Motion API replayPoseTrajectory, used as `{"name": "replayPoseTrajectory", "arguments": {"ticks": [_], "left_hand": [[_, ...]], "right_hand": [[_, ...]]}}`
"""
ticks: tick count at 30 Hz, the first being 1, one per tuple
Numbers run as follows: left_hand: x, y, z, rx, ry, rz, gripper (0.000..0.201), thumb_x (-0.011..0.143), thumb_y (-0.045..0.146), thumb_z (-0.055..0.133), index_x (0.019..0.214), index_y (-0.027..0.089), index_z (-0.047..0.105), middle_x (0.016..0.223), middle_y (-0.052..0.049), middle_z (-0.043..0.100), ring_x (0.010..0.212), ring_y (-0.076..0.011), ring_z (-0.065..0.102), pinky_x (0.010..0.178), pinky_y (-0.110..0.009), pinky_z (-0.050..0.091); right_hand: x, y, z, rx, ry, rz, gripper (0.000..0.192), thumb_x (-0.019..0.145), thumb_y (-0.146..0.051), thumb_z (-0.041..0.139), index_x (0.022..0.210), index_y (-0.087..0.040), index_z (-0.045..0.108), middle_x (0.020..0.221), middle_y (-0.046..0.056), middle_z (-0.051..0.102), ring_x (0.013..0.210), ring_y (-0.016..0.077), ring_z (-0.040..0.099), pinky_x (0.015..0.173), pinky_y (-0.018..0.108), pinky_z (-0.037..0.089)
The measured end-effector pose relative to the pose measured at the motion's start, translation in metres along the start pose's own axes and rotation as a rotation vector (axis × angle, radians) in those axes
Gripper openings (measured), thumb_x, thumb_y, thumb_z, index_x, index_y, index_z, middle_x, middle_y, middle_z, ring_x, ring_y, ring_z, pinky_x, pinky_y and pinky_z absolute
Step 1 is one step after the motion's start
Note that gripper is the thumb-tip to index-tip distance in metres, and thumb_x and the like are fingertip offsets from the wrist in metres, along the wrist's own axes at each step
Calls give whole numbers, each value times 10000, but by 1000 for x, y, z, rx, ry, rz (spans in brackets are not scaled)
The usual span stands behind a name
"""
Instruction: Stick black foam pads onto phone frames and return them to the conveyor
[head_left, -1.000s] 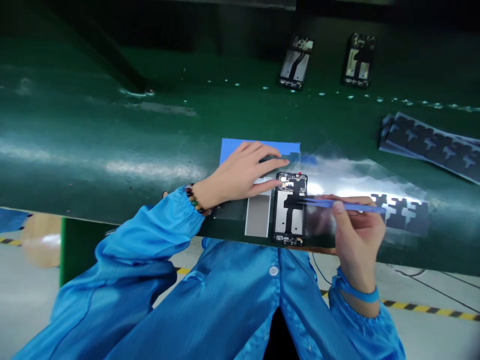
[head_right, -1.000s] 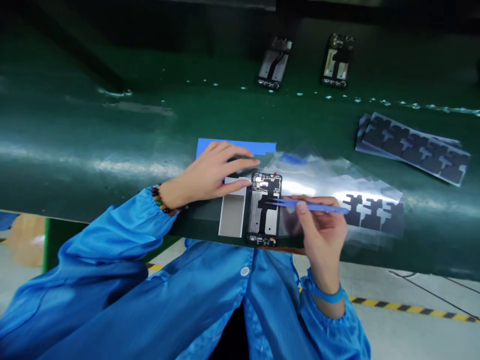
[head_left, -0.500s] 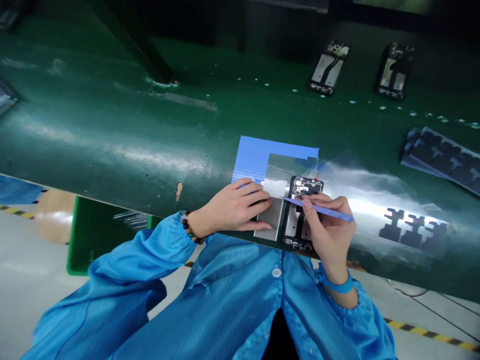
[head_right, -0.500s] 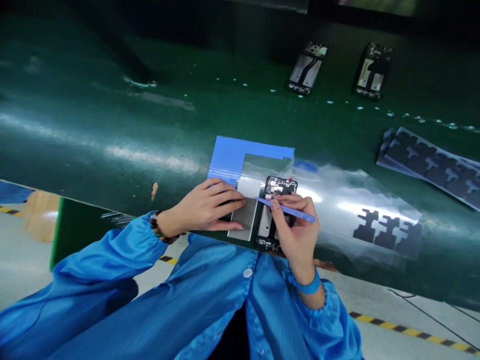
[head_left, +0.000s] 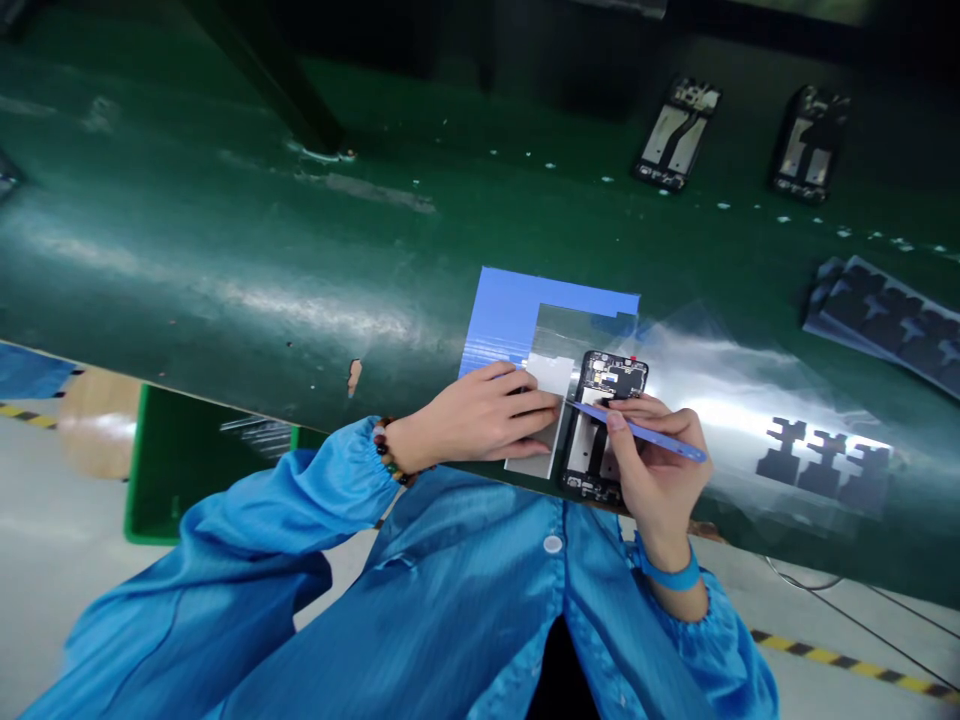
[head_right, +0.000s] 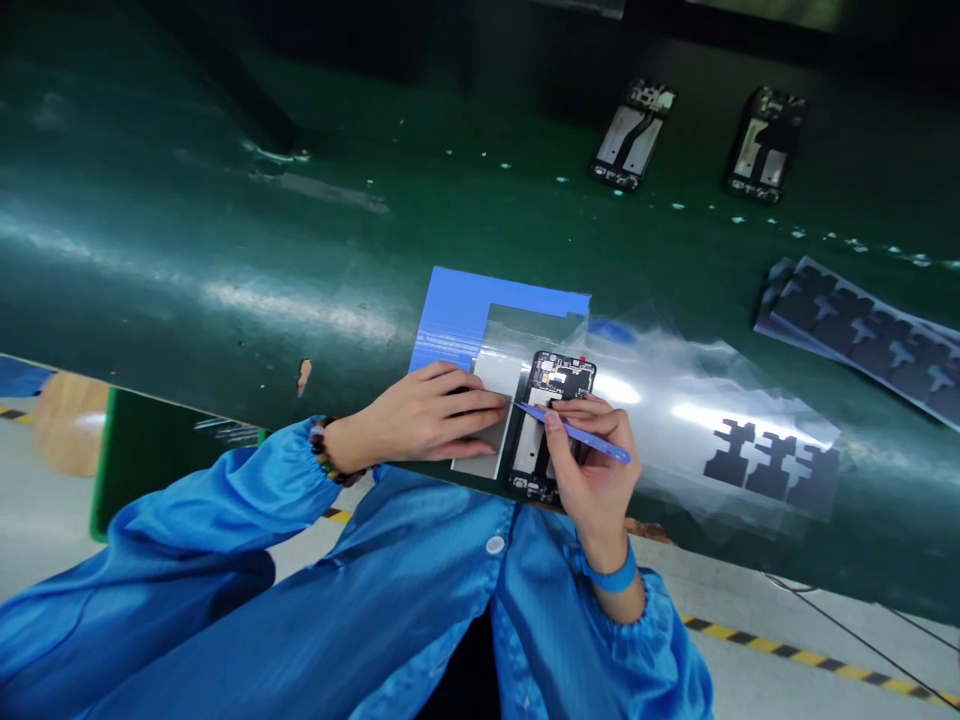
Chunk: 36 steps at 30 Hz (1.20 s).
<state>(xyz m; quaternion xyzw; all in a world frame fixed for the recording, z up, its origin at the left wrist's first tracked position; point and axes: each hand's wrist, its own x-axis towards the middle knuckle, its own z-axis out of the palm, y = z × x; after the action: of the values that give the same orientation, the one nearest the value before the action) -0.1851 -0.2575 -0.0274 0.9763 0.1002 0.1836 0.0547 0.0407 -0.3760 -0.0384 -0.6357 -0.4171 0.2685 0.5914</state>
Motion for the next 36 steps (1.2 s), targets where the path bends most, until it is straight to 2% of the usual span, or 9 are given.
{"name": "replayPoseTrajectory", "arguments": {"ticks": [6,11,17,23,29,32,36], "left_hand": [[1,0,0,-25,23,-14,362,1114,512,604,1174,190,757,1290,-38,799,1058,-201,683,902,-363,470],[0,0,1,-51,22,-22,356,1104,506,630,1198,187,756,1302,-34,799,1069,-189,693,933,-371,464],[0,1,1,-58,14,-33,353,1098,505,642,1220,193,755,1318,-33,797,1085,-189,703,947,-385,461],[0,1,1,-50,-11,-38,354,1129,498,585,1237,203,747,1336,-23,798,1101,-189,710,964,-386,464],[1,2,-3,-61,42,-43,295,1120,448,619,1229,205,746,1313,-27,804,1120,-180,731,945,-370,476],[4,13,-5,-142,111,-19,183,1083,363,686,1147,212,768,1250,-24,819,1117,-166,745,959,-358,505],[8,35,-1,-261,141,108,125,1062,273,698,1002,217,791,1150,1,831,1092,-142,753,1066,-335,556]], "right_hand": [[-1,0,1,-18,11,2,277,907,-307,884,879,-240,617,930,27,775,980,227,777,1156,550,538],[0,1,0,-6,5,19,279,903,-309,890,887,-240,620,946,36,772,985,241,773,1115,559,564],[0,3,1,-20,-3,17,251,911,-314,882,882,-237,644,940,40,783,999,234,773,1175,576,527],[5,-1,-1,14,-8,88,308,887,-339,903,845,-237,614,925,37,792,980,229,780,1168,573,547],[-1,-13,-26,94,78,100,317,875,-252,907,837,-237,593,844,-5,763,924,205,792,1181,543,543],[-20,-15,-44,71,22,144,348,871,-252,911,825,-238,567,800,-13,740,880,214,788,1148,555,559],[-43,-13,-56,0,-76,173,342,882,-270,904,808,-238,572,767,-25,699,848,222,783,1076,535,592]]}}
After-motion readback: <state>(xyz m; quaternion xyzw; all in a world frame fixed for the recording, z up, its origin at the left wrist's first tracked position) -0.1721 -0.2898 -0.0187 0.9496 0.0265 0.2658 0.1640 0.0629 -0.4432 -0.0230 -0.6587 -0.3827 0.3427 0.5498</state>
